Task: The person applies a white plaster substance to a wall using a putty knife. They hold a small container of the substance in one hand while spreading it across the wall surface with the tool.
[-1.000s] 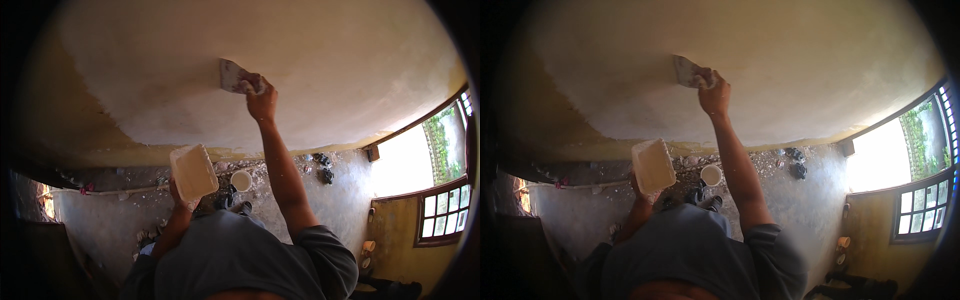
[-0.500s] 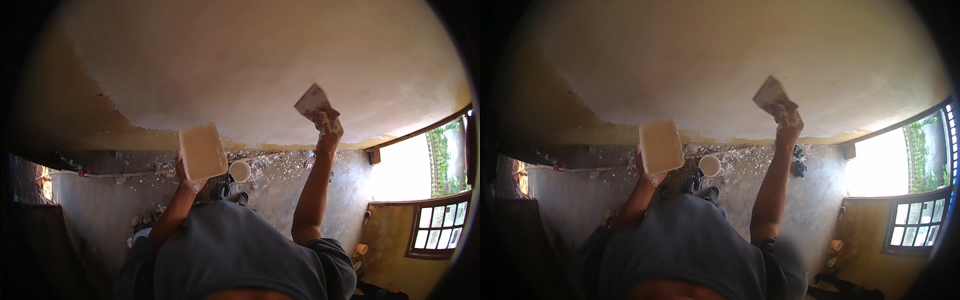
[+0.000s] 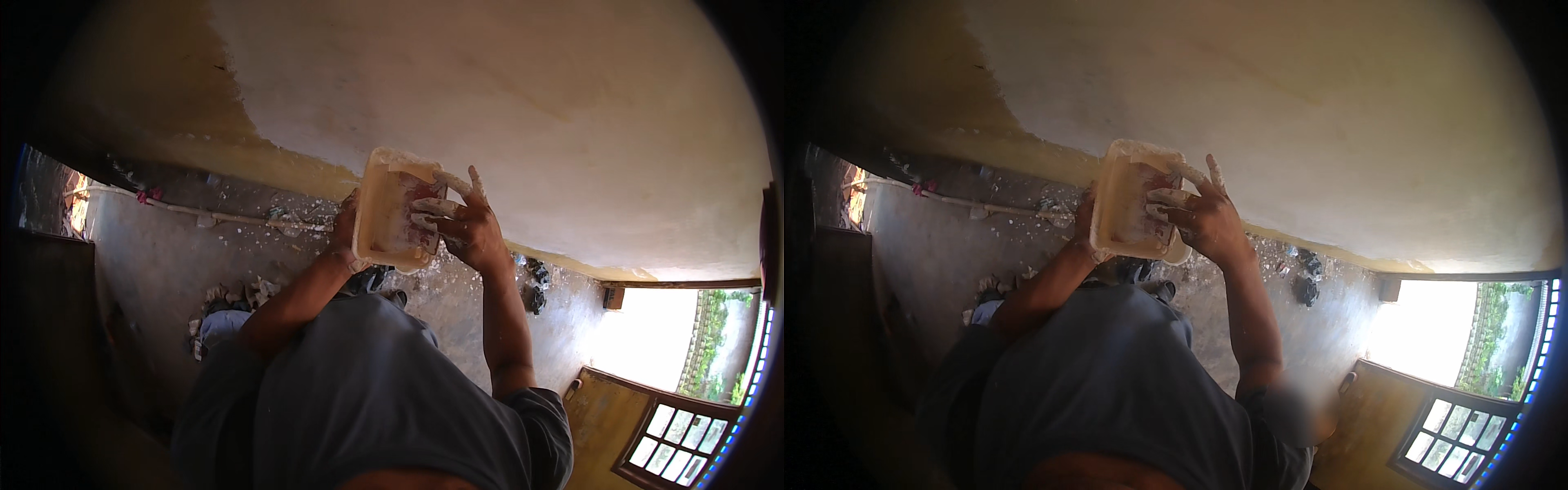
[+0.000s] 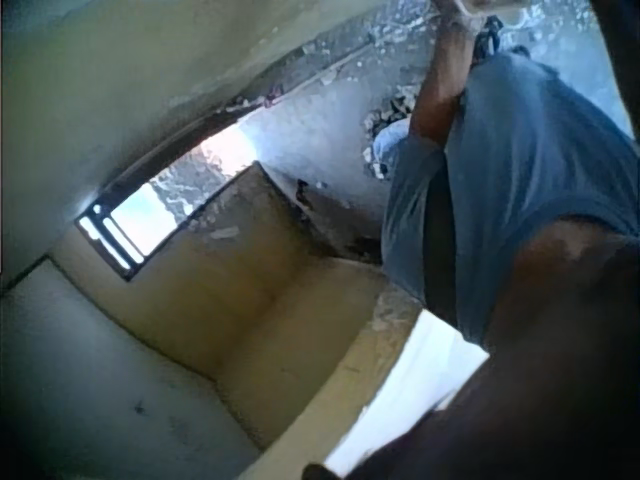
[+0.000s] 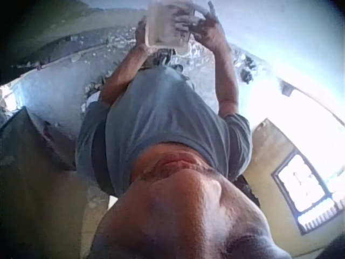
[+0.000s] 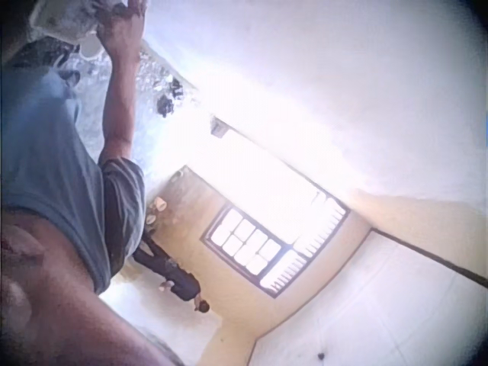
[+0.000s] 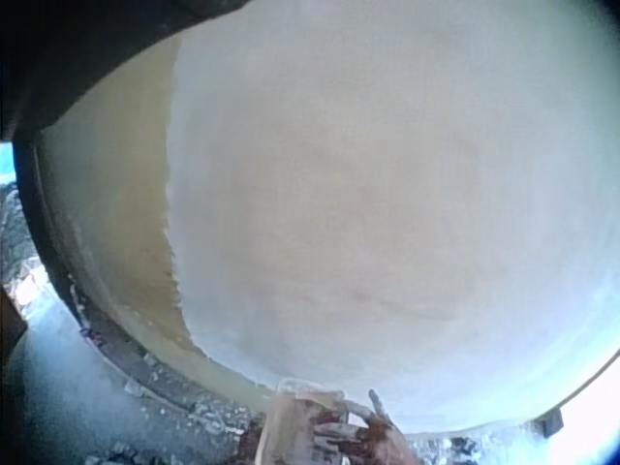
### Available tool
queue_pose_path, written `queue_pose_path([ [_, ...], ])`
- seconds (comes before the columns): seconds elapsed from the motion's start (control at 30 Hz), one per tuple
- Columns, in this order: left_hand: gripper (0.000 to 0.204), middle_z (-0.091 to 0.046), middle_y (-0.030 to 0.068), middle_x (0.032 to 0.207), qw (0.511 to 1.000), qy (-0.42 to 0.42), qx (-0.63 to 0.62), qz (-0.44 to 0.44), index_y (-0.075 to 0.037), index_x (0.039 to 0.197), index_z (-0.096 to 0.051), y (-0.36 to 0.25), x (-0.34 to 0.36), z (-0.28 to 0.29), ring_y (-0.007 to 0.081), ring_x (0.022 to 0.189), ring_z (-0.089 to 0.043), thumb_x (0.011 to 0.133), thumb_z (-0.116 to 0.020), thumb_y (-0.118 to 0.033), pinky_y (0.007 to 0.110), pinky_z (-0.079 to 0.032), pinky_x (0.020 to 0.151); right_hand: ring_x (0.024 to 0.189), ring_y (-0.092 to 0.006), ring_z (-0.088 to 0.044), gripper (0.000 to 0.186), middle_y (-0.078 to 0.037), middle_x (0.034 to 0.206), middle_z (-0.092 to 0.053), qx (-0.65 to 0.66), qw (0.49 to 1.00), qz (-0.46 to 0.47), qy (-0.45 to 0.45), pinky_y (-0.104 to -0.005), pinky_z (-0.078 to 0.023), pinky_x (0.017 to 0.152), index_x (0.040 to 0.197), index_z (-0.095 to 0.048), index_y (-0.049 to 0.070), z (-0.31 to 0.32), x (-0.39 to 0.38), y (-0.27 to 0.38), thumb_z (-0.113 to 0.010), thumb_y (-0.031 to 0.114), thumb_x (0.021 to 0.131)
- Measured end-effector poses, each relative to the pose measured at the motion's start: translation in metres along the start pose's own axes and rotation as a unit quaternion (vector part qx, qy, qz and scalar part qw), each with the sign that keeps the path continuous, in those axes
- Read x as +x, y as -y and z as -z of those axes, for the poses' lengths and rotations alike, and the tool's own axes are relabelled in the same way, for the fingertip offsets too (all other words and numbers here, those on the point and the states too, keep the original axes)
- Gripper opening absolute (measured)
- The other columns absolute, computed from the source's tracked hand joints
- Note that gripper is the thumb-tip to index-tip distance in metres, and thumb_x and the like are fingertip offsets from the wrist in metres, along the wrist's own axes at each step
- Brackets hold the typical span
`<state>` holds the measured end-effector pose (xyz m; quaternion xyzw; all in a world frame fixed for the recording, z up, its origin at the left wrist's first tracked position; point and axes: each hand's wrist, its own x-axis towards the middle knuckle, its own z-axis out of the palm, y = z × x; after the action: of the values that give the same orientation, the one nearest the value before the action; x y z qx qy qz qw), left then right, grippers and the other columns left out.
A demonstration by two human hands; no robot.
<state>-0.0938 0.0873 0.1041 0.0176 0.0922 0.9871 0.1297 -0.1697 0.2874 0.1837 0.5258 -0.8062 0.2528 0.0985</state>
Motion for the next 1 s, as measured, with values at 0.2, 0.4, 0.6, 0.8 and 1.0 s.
queue_pose_path([
  [0.2, 0.063, -0.051, 0.0175, 0.142, 0.999, -0.038, 0.034, -0.01, -0.006, 0.149, -0.038, -0.003, -0.003, 0.003, 0.0348, 0.126, -0.056, 0.102, -0.039, -0.049, 0.058, -0.051, 0.101, 0.134, -0.0235, -0.051, 0.032, 0.01, 0.11, -0.074, -0.035, 0.999, 0.019, -0.017, -0.0658, -0.023, 0.118, 0.095, -0.08, 0.028, 0.006, 0.003, -0.007, -0.079, 0.018, 0.065],
  [0.4, 0.061, -0.052, 0.0179, 0.14, 0.999, -0.002, 0.048, -0.006, -0.006, 0.149, -0.037, -0.004, 0.001, -0.002, 0.0338, 0.123, -0.059, 0.103, -0.038, -0.046, 0.055, -0.054, 0.1, 0.133, -0.0232, -0.052, 0.033, 0.011, 0.11, -0.074, -0.017, 0.999, 0.023, -0.02, -0.0659, -0.023, 0.118, 0.096, -0.08, 0.028, 0.001, 0.0, -0.004, -0.078, 0.018, 0.064],
  [0.6, 0.071, -0.05, 0.0197, 0.143, 0.996, 0.025, 0.088, 0.017, -0.004, 0.151, -0.034, -0.003, 0.003, -0.005, 0.0349, 0.123, -0.058, 0.101, -0.042, -0.053, 0.054, -0.053, 0.1, 0.129, -0.0238, -0.056, 0.028, 0.011, 0.109, -0.074, -0.033, 0.998, 0.042, -0.043, -0.0664, -0.023, 0.119, 0.092, -0.081, 0.027, -0.01, -0.005, -0.006, -0.076, 0.018, 0.065],
  [0.8, 0.07, -0.051, 0.0197, 0.142, 0.997, 0.018, 0.073, 0.023, -0.004, 0.15, -0.036, -0.001, 0.003, 0.01, 0.0342, 0.124, -0.058, 0.1, -0.043, -0.052, 0.053, -0.053, 0.101, 0.125, -0.0273, -0.06, 0.031, 0.009, 0.109, -0.075, -0.04, 0.994, 0.036, -0.1, -0.0668, -0.023, 0.118, 0.092, -0.08, 0.025, -0.021, -0.015, -0.002, -0.08, 0.018, 0.062],
  [1.0, 0.066, -0.054, 0.0205, 0.139, 0.99, -0.048, 0.13, -0.018, -0.003, 0.148, -0.039, 0.005, 0.01, -0.012, 0.035, 0.121, -0.06, 0.102, -0.039, -0.051, 0.055, -0.053, 0.099, 0.122, -0.0295, -0.062, 0.033, 0.006, 0.107, -0.075, -0.102, 0.967, -0.003, -0.234, -0.0659, -0.026, 0.116, 0.097, -0.08, 0.022, -0.011, -0.046, 0.003, -0.084, 0.015, 0.065],
])
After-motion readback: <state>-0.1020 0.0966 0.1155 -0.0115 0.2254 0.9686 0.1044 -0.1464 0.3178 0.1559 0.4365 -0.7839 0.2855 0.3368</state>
